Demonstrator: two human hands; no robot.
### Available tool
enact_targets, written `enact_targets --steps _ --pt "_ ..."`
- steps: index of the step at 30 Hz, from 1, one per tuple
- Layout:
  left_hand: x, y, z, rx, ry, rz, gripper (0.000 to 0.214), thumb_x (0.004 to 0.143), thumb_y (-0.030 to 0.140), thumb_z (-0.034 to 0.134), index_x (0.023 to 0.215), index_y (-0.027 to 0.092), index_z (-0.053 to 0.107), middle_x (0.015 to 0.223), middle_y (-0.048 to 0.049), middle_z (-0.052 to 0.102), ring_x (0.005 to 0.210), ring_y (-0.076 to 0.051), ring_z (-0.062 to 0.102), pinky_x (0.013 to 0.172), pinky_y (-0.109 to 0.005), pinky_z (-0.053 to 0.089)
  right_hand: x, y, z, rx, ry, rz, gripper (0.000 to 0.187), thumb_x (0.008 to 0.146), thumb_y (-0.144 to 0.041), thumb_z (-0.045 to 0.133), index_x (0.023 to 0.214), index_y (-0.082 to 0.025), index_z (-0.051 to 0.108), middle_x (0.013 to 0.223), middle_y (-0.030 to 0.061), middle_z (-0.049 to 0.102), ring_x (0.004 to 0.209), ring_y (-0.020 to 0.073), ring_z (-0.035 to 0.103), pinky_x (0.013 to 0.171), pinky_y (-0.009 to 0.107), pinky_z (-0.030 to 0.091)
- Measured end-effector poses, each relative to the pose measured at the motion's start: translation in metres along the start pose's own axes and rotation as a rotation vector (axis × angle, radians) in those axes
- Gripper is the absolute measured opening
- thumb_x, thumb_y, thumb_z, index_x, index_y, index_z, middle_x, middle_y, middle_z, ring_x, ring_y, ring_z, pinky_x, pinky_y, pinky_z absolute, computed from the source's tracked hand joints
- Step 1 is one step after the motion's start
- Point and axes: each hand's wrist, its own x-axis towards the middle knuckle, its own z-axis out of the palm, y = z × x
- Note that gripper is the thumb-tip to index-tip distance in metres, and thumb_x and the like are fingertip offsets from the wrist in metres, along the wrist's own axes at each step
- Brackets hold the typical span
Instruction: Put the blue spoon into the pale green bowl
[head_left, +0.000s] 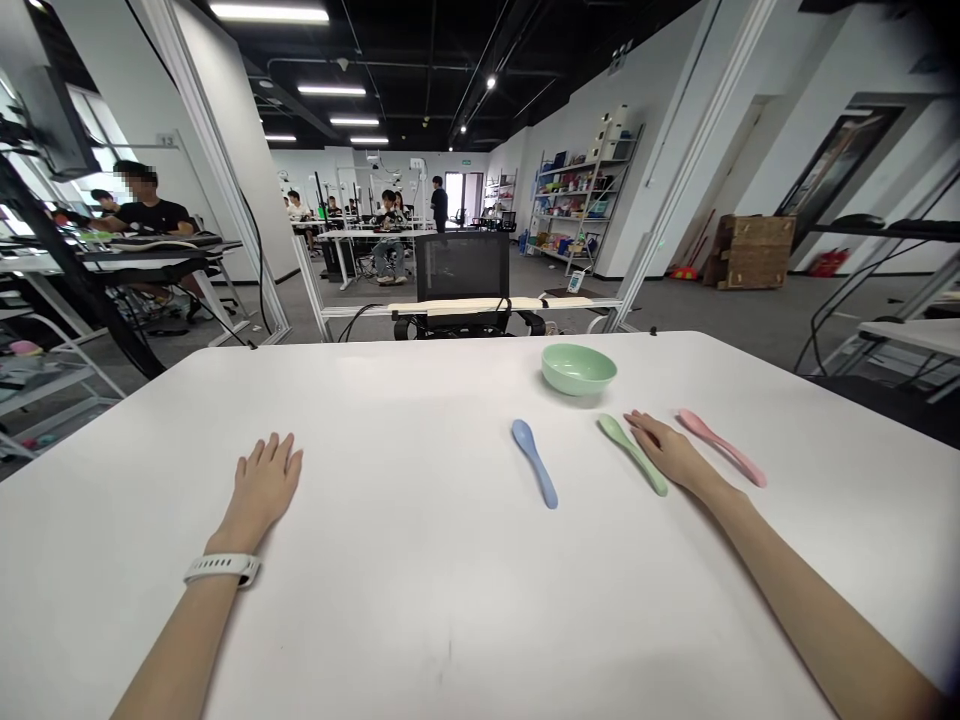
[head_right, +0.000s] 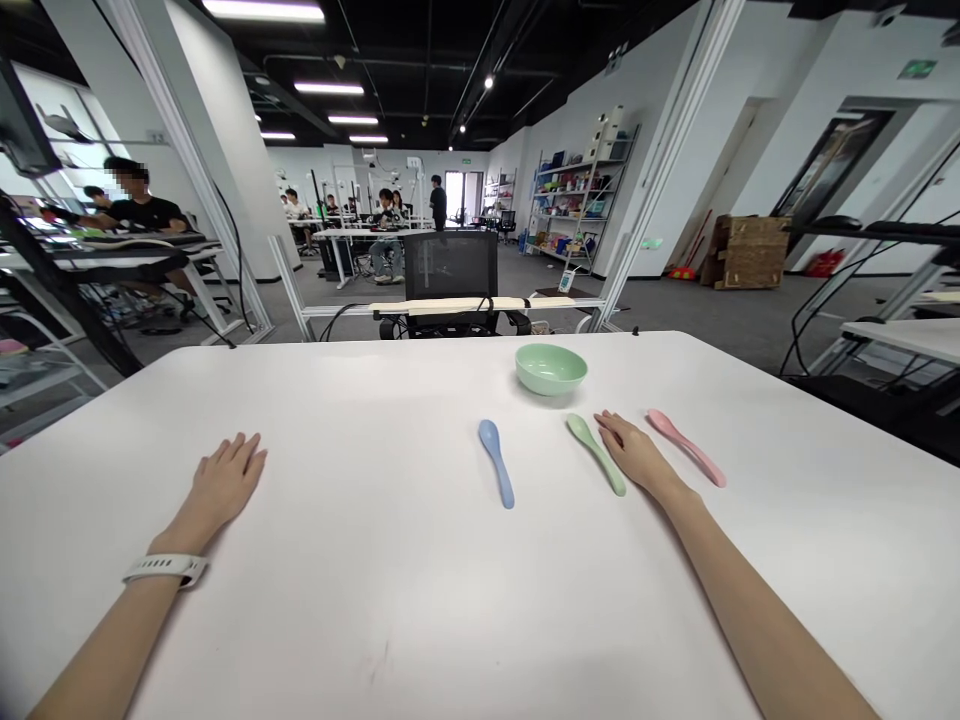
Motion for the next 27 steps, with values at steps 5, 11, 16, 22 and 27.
enact_targets --steps 5,11,16,22,27 --pt "0.001 -0.001 0.002 -0.001 0.02 0.008 0.072 0.112 0.04 0.026 0.167 0.009 0.06 0.178 -0.0251 0.056 0.169 -0.043 0.046 0.137 -0.068 0.036 0.001 0.006 0.002 0.014 0.007 -0.014 0.057 0.108 -0.038 0.046 0.146 -0.012 0.08 0.166 0.0204 0.069 0.165 0.0377 0.056 0.14 0.056 0.041" --pt "0.002 -0.002 0.004 0.027 0.013 -0.002 0.072 0.113 0.04 0.025 0.168 0.008 0.059 0.181 -0.0251 0.053 0.17 -0.043 0.046 0.138 -0.067 0.037 0.002 0.012 0.005 0.039 0.032 -0.037 0.057 0.107 -0.044 0.048 0.143 -0.016 0.082 0.164 0.0194 0.071 0.162 0.0396 0.059 0.137 0.057 0.046" --pt "0.002 -0.004 0.006 0.04 0.014 0.015 0.073 0.114 0.04 0.022 0.169 0.005 0.057 0.181 -0.026 0.052 0.17 -0.044 0.045 0.138 -0.067 0.037 0.002 0.011 0.003 0.054 0.014 -0.038 0.057 0.106 -0.045 0.047 0.141 -0.015 0.081 0.164 0.0221 0.071 0.162 0.0407 0.059 0.137 0.06 0.045" --pt "0.002 -0.006 0.007 0.041 0.0 0.009 0.075 0.115 0.041 0.02 0.171 0.006 0.055 0.183 -0.0249 0.049 0.171 -0.043 0.044 0.139 -0.065 0.036 -0.005 -0.026 -0.016 0.069 0.19 -0.051 0.056 0.107 -0.047 0.044 0.14 -0.017 0.078 0.157 0.0243 0.074 0.158 0.0423 0.062 0.135 0.063 0.045" --pt "0.003 -0.004 0.005 0.049 -0.02 0.004 0.075 0.115 0.04 0.021 0.172 0.005 0.053 0.183 -0.0261 0.048 0.172 -0.043 0.043 0.14 -0.065 0.035 -0.025 -0.109 -0.013 0.141 0.211 -0.095 0.06 0.109 -0.064 0.046 0.136 -0.02 0.077 0.121 0.0199 0.082 0.11 0.0358 0.077 0.105 0.055 0.062"
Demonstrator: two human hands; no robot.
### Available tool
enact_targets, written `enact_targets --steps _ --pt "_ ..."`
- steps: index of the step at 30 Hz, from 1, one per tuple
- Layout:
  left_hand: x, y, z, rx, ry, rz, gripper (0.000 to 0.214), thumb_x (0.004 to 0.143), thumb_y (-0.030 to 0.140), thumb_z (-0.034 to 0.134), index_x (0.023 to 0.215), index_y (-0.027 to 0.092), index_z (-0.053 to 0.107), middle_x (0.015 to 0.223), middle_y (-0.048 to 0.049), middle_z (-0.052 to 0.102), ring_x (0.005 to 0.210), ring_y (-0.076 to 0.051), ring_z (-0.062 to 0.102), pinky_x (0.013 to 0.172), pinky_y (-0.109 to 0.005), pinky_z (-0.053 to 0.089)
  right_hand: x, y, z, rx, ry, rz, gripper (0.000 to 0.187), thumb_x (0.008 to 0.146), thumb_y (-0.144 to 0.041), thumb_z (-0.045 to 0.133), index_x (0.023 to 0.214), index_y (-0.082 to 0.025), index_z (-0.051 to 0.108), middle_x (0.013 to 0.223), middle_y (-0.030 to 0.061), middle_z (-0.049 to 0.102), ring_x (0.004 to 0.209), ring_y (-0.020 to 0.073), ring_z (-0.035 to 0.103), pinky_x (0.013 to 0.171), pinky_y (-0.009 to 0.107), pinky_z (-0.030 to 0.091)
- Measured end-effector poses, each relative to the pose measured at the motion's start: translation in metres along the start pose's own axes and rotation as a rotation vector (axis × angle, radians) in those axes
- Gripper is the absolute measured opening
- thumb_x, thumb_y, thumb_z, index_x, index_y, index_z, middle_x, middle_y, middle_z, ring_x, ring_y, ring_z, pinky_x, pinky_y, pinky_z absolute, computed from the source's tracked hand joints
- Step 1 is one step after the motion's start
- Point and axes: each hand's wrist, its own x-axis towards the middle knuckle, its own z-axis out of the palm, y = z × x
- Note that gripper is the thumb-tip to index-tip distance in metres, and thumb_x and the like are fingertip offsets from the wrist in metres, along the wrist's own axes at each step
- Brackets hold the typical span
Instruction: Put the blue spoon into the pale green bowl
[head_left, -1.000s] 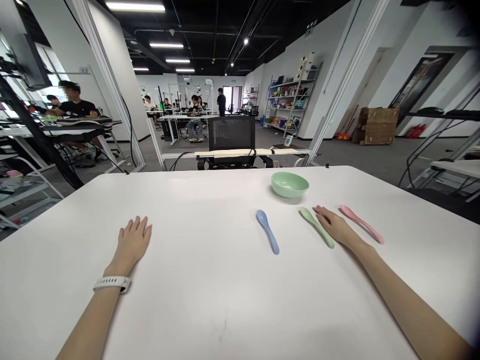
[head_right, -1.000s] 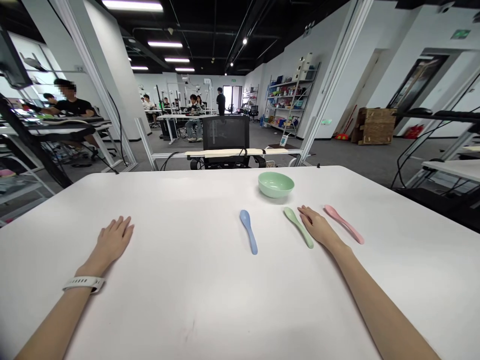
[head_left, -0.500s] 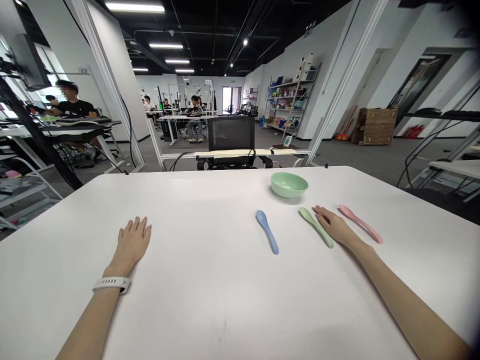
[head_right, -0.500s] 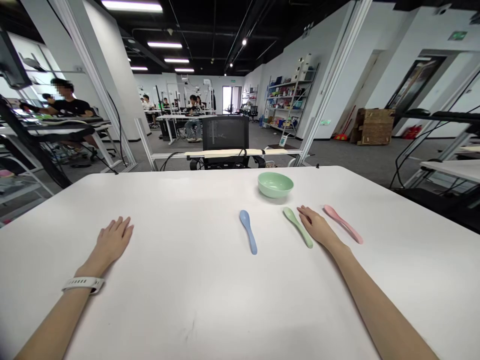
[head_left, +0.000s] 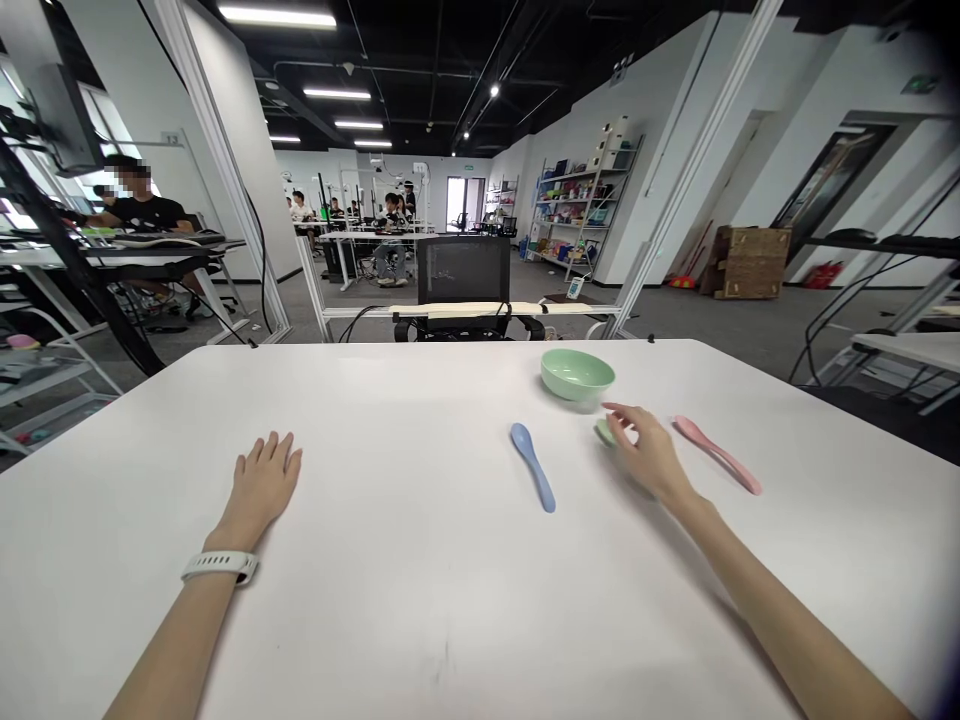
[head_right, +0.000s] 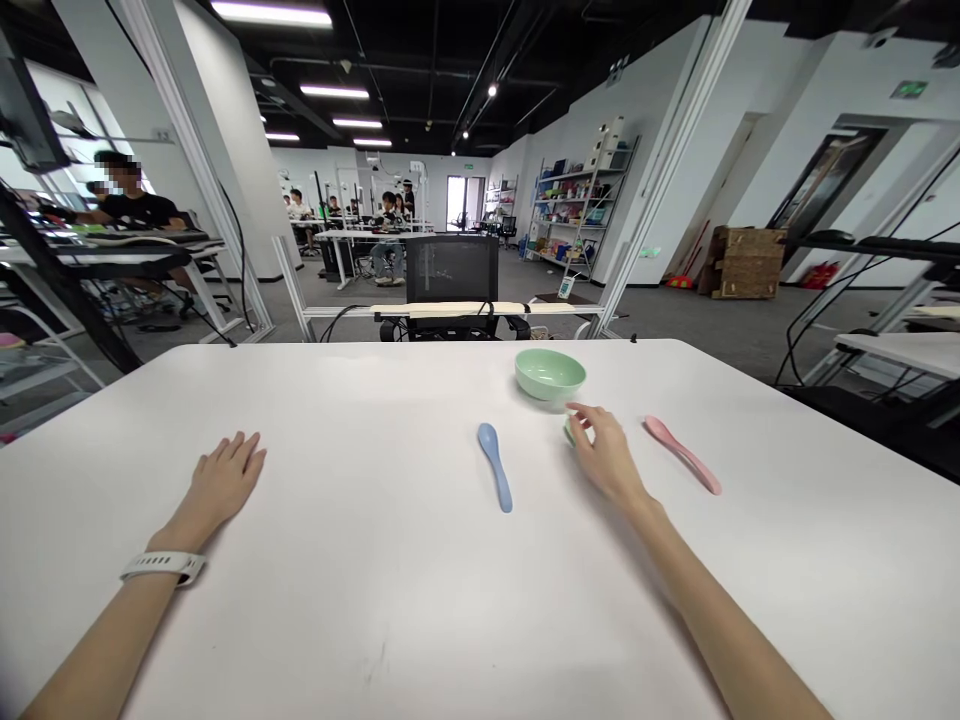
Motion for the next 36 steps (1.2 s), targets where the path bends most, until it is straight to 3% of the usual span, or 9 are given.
enact_targets --steps 2,6,10,14,19,24,29,33,36 --pt "0.0 0.001 -0.001 0.008 -0.003 -0.001 0.075 0.115 0.04 0.021 0.172 0.004 0.053 0.183 -0.026 0.048 0.173 -0.043 0.042 0.14 -0.065 0.035 -0.012 -0.034 0.012 0.031 -0.096 -0.022 0.063 0.107 -0.069 0.048 0.136 -0.02 0.077 0.107 0.0162 0.079 0.1 0.0337 0.074 0.091 0.049 0.063" --pt "0.0 0.001 -0.001 0.018 0.008 -0.004 0.075 0.115 0.04 0.019 0.172 0.007 0.054 0.183 -0.0236 0.049 0.172 -0.042 0.043 0.14 -0.065 0.036 -0.04 -0.082 0.035 0.018 -0.273 -0.067 0.061 0.105 -0.066 0.056 0.141 -0.02 0.074 0.101 0.0118 0.078 0.098 0.0323 0.072 0.095 0.048 0.059" --pt "0.0 -0.001 0.002 0.016 0.019 0.003 0.074 0.114 0.04 0.021 0.171 0.008 0.056 0.182 -0.0234 0.051 0.172 -0.042 0.044 0.139 -0.066 0.037 -0.059 -0.099 0.048 0.005 -0.355 -0.075 0.052 0.105 -0.053 0.058 0.142 -0.02 0.072 0.099 0.0104 0.078 0.094 0.0311 0.072 0.091 0.046 0.058" --pt "0.0 -0.002 0.003 0.019 0.017 0.008 0.074 0.115 0.041 0.021 0.172 0.009 0.055 0.183 -0.0227 0.051 0.172 -0.042 0.044 0.139 -0.065 0.036 -0.057 -0.098 0.045 0.044 -0.323 -0.082 0.049 0.104 -0.045 0.055 0.143 -0.022 0.072 0.096 0.0085 0.077 0.087 0.0286 0.071 0.084 0.042 0.058" --pt "-0.001 -0.001 0.0 0.018 0.01 0.003 0.073 0.115 0.04 0.023 0.172 0.009 0.055 0.183 -0.0237 0.05 0.172 -0.042 0.044 0.139 -0.065 0.036 -0.007 -0.076 0.019 0.059 -0.123 -0.106 0.049 0.103 -0.048 0.056 0.139 -0.02 0.073 0.092 0.0074 0.077 0.078 0.025 0.069 0.079 0.039 0.057" --pt "-0.001 -0.001 0.001 0.005 0.025 0.01 0.074 0.114 0.039 0.022 0.17 0.008 0.057 0.182 -0.0244 0.051 0.171 -0.042 0.045 0.138 -0.067 0.036 0.072 -0.044 -0.008 -0.164 -0.01 -0.153 0.036 0.101 -0.044 0.058 0.111 -0.02 0.084 0.091 0.0141 0.082 0.088 0.0302 0.074 0.084 0.041 0.059" --pt "-0.002 -0.002 0.003 -0.018 0.059 0.019 0.074 0.112 0.04 0.023 0.168 0.008 0.06 0.179 -0.0255 0.054 0.169 -0.043 0.047 0.137 -0.069 0.037 0.123 -0.026 -0.011 -0.493 -0.142 -0.07 0.033 0.097 -0.026 0.059 0.103 -0.02 0.091 0.097 0.0172 0.088 0.094 0.0338 0.079 0.083 0.04 0.059" --pt "-0.001 -0.002 0.002 -0.022 0.064 0.018 0.075 0.111 0.04 0.023 0.167 0.008 0.061 0.178 -0.0259 0.056 0.168 -0.043 0.049 0.136 -0.069 0.038 0.138 -0.025 -0.001 -0.636 -0.299 0.01 0.035 0.097 -0.022 0.059 0.103 -0.02 0.094 0.105 0.0183 0.09 0.101 0.0346 0.082 0.085 0.039 0.058" --pt "-0.001 -0.002 0.003 -0.017 0.064 0.013 0.074 0.111 0.04 0.024 0.167 0.009 0.061 0.177 -0.025 0.057 0.168 -0.042 0.049 0.136 -0.068 0.038 0.144 -0.026 0.008 -0.642 -0.33 0.039 0.03 0.096 -0.023 0.063 0.099 -0.02 0.093 0.099 0.0181 0.089 0.1 0.0347 0.083 0.085 0.04 0.057"
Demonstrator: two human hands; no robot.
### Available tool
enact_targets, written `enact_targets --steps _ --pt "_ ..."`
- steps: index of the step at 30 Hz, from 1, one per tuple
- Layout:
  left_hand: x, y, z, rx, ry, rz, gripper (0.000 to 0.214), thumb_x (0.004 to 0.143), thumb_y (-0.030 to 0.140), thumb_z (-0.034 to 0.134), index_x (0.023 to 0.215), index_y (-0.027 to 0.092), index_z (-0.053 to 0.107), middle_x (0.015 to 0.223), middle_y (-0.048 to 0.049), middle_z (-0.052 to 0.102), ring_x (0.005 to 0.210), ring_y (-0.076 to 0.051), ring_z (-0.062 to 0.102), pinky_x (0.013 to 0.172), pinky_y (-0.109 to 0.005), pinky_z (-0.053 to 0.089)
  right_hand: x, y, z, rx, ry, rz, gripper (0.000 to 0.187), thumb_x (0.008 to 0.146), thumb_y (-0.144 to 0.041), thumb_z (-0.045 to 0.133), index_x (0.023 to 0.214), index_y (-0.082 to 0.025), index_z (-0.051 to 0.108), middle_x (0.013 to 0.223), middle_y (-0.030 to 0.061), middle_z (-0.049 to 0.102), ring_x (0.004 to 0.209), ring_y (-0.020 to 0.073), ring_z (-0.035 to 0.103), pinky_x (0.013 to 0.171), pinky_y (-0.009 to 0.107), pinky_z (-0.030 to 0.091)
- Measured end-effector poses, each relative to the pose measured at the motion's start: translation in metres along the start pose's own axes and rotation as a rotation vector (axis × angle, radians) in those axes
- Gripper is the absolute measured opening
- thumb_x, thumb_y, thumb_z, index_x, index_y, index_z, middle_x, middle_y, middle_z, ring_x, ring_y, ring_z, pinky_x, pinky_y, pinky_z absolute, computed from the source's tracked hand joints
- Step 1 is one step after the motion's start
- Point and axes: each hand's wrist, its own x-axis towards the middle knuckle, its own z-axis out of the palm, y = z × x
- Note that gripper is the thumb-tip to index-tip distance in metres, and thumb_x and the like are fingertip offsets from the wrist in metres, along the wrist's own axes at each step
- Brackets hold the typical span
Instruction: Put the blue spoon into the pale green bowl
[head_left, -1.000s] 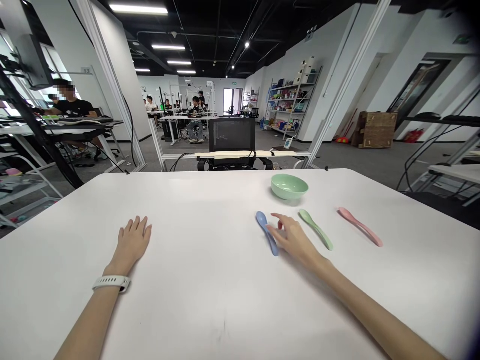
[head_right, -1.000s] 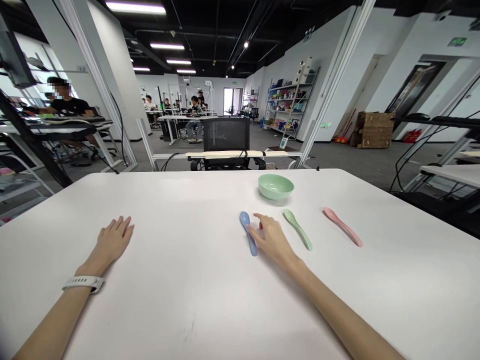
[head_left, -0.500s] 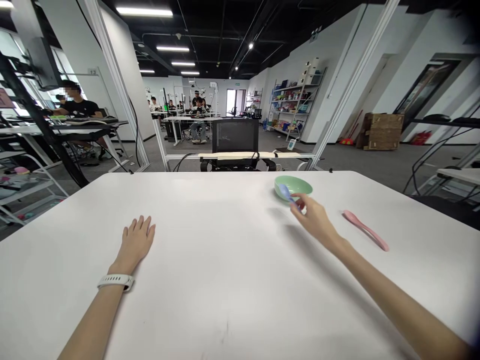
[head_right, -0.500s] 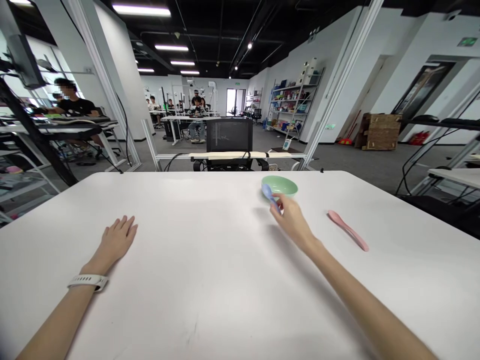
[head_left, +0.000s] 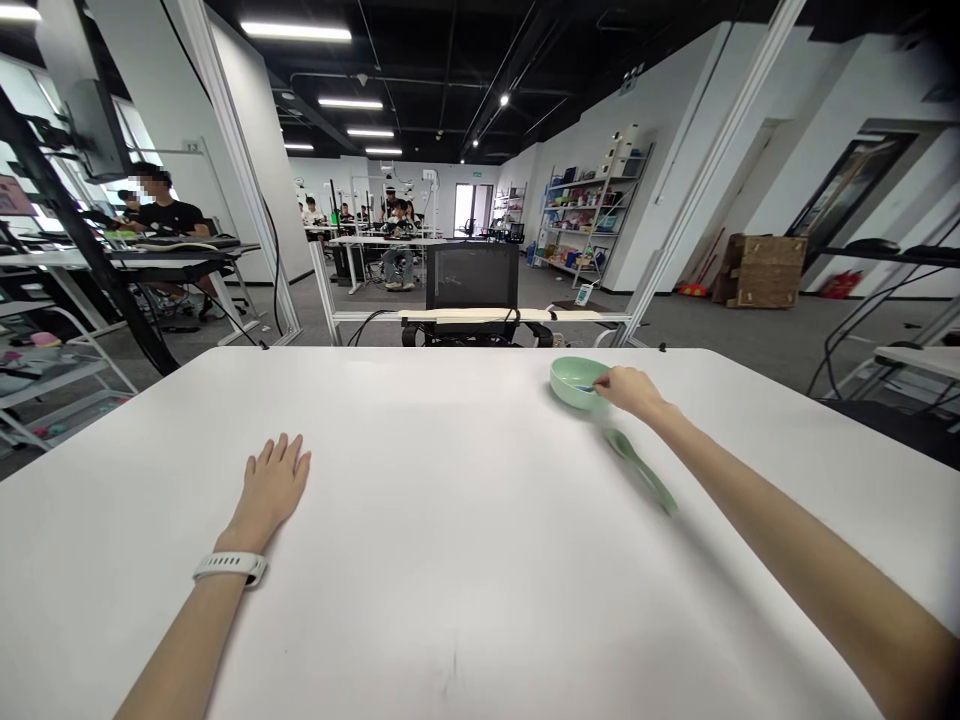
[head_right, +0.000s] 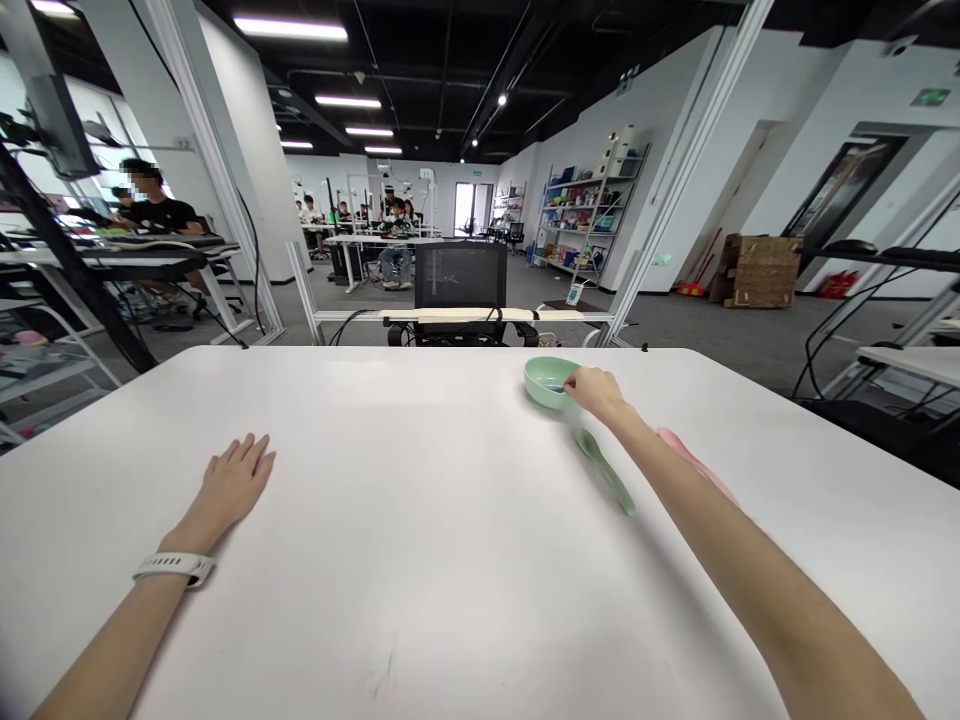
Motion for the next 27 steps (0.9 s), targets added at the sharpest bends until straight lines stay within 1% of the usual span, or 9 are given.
enact_targets --steps 4,7,11,13,14,18,21,24,27 --pt "0.0 -0.001 0.001 0.013 -0.026 -0.01 0.074 0.112 0.04 0.023 0.169 0.01 0.059 0.18 -0.023 0.055 0.17 -0.041 0.046 0.138 -0.065 0.036 0.006 -0.002 0.002 0.032 -0.01 0.023 0.03 0.099 -0.028 0.064 0.102 -0.019 0.093 0.096 0.0186 0.088 0.097 0.0357 0.083 0.088 0.043 0.058" --pt "0.0 -0.001 0.002 0.012 -0.02 -0.019 0.073 0.113 0.041 0.023 0.17 0.012 0.059 0.181 -0.0217 0.054 0.171 -0.04 0.046 0.138 -0.063 0.036 0.002 0.006 0.002 0.07 0.005 0.031 0.04 0.105 -0.028 0.055 0.114 -0.017 0.092 0.111 0.021 0.089 0.105 0.0369 0.082 0.094 0.045 0.058" --pt "0.0 0.0 0.001 0.01 -0.022 -0.014 0.073 0.113 0.041 0.023 0.17 0.011 0.058 0.182 -0.0224 0.053 0.171 -0.04 0.045 0.139 -0.064 0.036 -0.021 0.031 0.008 0.242 0.186 0.021 0.049 0.107 -0.03 0.047 0.133 -0.011 0.085 0.136 0.0251 0.084 0.125 0.0384 0.076 0.109 0.049 0.056" --pt "-0.001 0.0 0.001 0.009 -0.025 -0.011 0.073 0.113 0.041 0.023 0.17 0.01 0.058 0.181 -0.0232 0.053 0.171 -0.041 0.045 0.139 -0.065 0.035 -0.038 0.048 0.017 0.311 0.263 0.007 0.053 0.107 -0.031 0.046 0.14 -0.009 0.08 0.143 0.0267 0.081 0.13 0.0384 0.074 0.116 0.052 0.055" --pt "-0.001 0.0 0.001 0.01 -0.024 -0.009 0.073 0.113 0.041 0.024 0.17 0.009 0.058 0.181 -0.0235 0.053 0.171 -0.041 0.045 0.139 -0.065 0.035 -0.047 0.057 0.023 0.339 0.276 -0.001 0.053 0.107 -0.032 0.045 0.142 -0.01 0.079 0.144 0.0265 0.08 0.13 0.0384 0.073 0.117 0.053 0.055" --pt "-0.001 0.0 0.0 0.02 -0.03 -0.006 0.074 0.113 0.041 0.022 0.17 0.01 0.057 0.181 -0.0233 0.052 0.171 -0.042 0.045 0.139 -0.066 0.035 -0.082 0.091 0.055 0.438 0.232 -0.018 0.051 0.102 -0.038 0.048 0.137 -0.02 0.081 0.143 0.0227 0.081 0.132 0.0414 0.075 0.116 0.057 0.059" --pt "-0.001 0.0 0.0 0.021 -0.041 -0.014 0.075 0.113 0.042 0.022 0.171 0.01 0.057 0.183 -0.0224 0.051 0.172 -0.041 0.044 0.14 -0.064 0.034 -0.106 0.107 0.079 0.467 0.161 -0.052 0.049 0.098 -0.042 0.05 0.131 -0.024 0.082 0.144 0.0198 0.082 0.139 0.0422 0.075 0.122 0.058 0.057" --pt "-0.001 -0.001 0.0 0.011 -0.034 -0.021 0.074 0.113 0.042 0.024 0.17 0.011 0.058 0.182 -0.0228 0.051 0.171 -0.04 0.045 0.14 -0.063 0.035 -0.121 0.112 0.094 0.5 0.109 -0.062 0.05 0.098 -0.046 0.049 0.126 -0.023 0.084 0.148 0.02 0.081 0.141 0.0431 0.075 0.123 0.059 0.058" --pt "-0.001 -0.001 0.001 0.002 -0.027 -0.007 0.075 0.113 0.042 0.022 0.169 0.009 0.058 0.182 -0.0244 0.052 0.171 -0.042 0.045 0.139 -0.066 0.035 -0.126 0.11 0.098 0.513 0.107 -0.037 0.051 0.098 -0.047 0.049 0.124 -0.022 0.085 0.15 0.0199 0.08 0.144 0.0429 0.074 0.122 0.06 0.059"
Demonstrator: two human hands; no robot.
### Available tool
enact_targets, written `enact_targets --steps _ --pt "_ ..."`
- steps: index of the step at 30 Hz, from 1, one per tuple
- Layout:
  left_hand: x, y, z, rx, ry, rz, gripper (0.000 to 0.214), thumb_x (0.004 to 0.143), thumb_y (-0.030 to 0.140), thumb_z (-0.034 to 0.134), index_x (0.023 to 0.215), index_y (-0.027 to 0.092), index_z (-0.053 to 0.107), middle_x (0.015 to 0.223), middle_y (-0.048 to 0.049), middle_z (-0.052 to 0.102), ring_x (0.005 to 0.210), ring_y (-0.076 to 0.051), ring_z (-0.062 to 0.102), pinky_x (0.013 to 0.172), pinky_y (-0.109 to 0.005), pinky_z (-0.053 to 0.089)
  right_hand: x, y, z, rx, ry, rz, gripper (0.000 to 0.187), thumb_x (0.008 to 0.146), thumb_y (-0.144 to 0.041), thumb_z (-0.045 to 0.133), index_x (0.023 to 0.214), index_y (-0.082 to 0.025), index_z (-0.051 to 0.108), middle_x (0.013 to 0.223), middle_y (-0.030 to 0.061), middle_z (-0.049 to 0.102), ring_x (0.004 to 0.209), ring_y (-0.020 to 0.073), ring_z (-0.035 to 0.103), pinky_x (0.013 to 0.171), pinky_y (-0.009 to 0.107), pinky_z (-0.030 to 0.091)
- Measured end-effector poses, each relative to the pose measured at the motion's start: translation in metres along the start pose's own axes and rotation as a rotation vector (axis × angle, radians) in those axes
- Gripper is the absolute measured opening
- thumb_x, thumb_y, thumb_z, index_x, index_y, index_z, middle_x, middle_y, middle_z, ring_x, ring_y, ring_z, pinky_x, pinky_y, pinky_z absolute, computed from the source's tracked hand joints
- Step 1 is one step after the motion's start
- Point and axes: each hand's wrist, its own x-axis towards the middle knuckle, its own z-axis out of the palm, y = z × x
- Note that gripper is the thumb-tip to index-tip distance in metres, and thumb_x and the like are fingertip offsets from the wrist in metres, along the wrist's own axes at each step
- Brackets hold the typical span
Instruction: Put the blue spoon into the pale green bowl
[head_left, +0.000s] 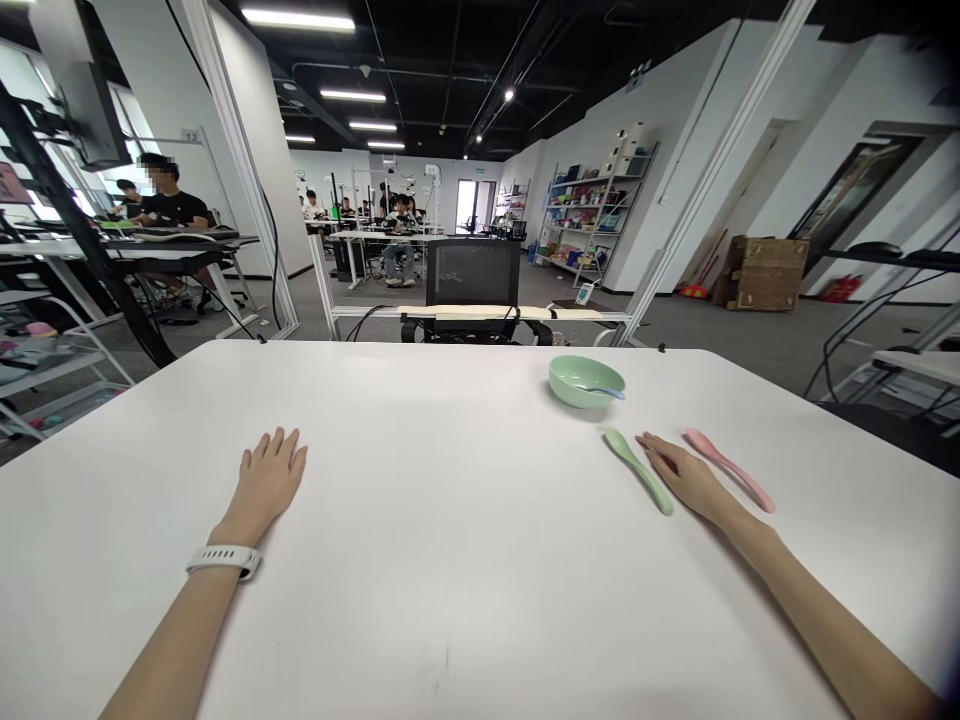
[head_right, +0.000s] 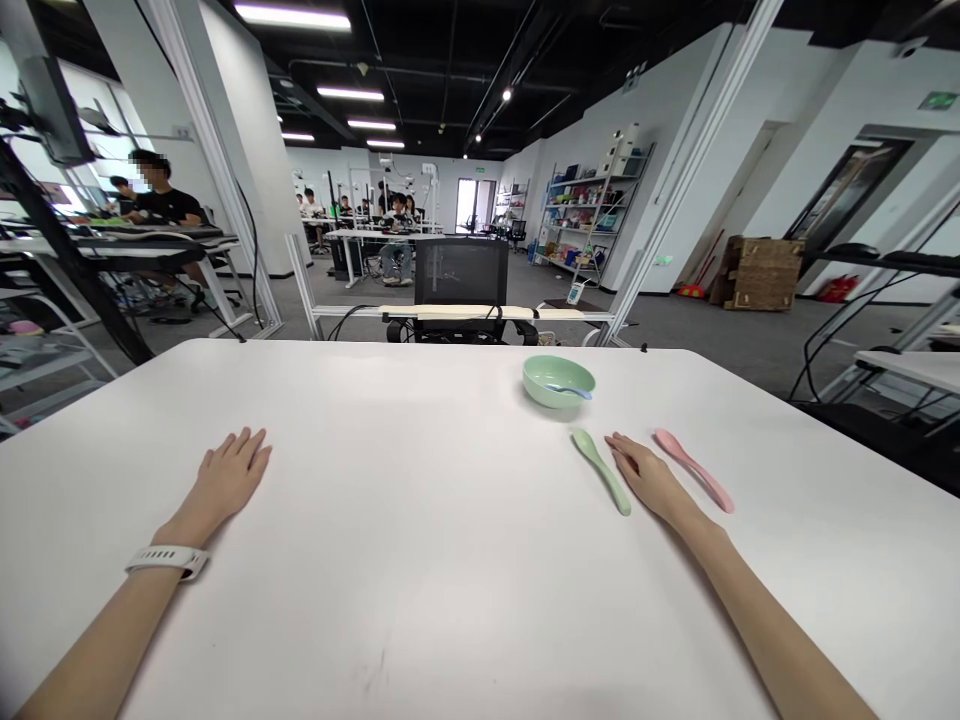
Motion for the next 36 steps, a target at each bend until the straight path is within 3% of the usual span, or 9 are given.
enact_targets --steps 6,10,13,16,21,26,32,36 --pt "0.001 0.0 -0.001 -0.002 -0.017 -0.003 0.078 0.113 0.044 0.019 0.171 0.008 0.056 0.183 -0.0238 0.05 0.172 -0.043 0.043 0.139 -0.065 0.035 -0.001 -0.006 0.0 0.02 0.01 0.024 0.052 0.097 -0.049 0.049 0.123 -0.022 0.085 0.149 0.0196 0.081 0.143 0.0419 0.075 0.123 0.057 0.058" --pt "0.001 0.001 -0.001 -0.004 -0.013 -0.014 0.076 0.113 0.043 0.022 0.171 0.009 0.057 0.183 -0.024 0.051 0.172 -0.041 0.044 0.139 -0.064 0.035 0.003 -0.009 -0.005 0.034 0.02 0.03 0.048 0.093 -0.046 0.052 0.119 -0.024 0.086 0.136 0.0198 0.086 0.13 0.0442 0.079 0.114 0.058 0.062" --pt "0.0 0.001 -0.001 0.0 -0.006 -0.009 0.075 0.112 0.043 0.022 0.17 0.01 0.057 0.182 -0.0238 0.051 0.171 -0.041 0.045 0.139 -0.064 0.035 0.016 -0.019 -0.017 0.03 0.122 0.078 0.048 0.095 -0.044 0.05 0.121 -0.024 0.086 0.131 0.0217 0.086 0.114 0.044 0.081 0.101 0.058 0.064" --pt "0.0 0.0 0.001 0.007 -0.003 -0.007 0.075 0.112 0.042 0.023 0.169 0.01 0.058 0.182 -0.0235 0.052 0.17 -0.041 0.045 0.138 -0.064 0.035 0.042 -0.042 -0.035 0.013 0.206 0.064 0.048 0.098 -0.036 0.048 0.124 -0.022 0.084 0.134 0.0212 0.085 0.114 0.0385 0.078 0.101 0.052 0.062" --pt "0.0 -0.001 0.001 0.011 0.005 -0.001 0.074 0.112 0.042 0.024 0.169 0.011 0.058 0.181 -0.0229 0.053 0.17 -0.041 0.046 0.138 -0.063 0.037 0.098 -0.093 -0.049 -0.226 0.056 -0.072 0.048 0.104 -0.03 0.049 0.133 -0.01 0.083 0.137 0.0245 0.082 0.119 0.033 0.074 0.109 0.045 0.055" --pt "0.0 0.002 -0.002 0.016 -0.008 0.001 0.075 0.113 0.041 0.021 0.17 0.008 0.057 0.182 -0.0241 0.052 0.171 -0.042 0.045 0.138 -0.064 0.035 0.142 -0.124 -0.037 -0.408 -0.092 -0.034 0.032 0.102 -0.033 0.062 0.108 -0.019 0.091 0.113 0.017 0.088 0.114 0.0359 0.077 0.106 0.047 0.053" --pt "0.0 0.003 -0.002 0.018 -0.006 0.004 0.073 0.112 0.039 0.023 0.17 0.009 0.058 0.181 -0.0254 0.053 0.171 -0.042 0.045 0.138 -0.067 0.036 0.161 -0.136 -0.021 -0.536 -0.228 0.045 0.019 0.096 -0.03 0.075 0.091 -0.022 0.091 0.097 0.0162 0.087 0.104 0.0345 0.08 0.103 0.048 0.051" --pt "-0.001 0.004 -0.002 0.02 -0.002 0.001 0.072 0.113 0.038 0.024 0.17 0.009 0.057 0.181 -0.0248 0.052 0.171 -0.042 0.045 0.138 -0.067 0.036 0.159 -0.142 -0.017 -0.513 -0.204 0.07 0.021 0.092 -0.017 0.075 0.105 -0.016 0.092 0.109 0.0198 0.087 0.107 0.0341 0.08 0.097 0.042 0.053"
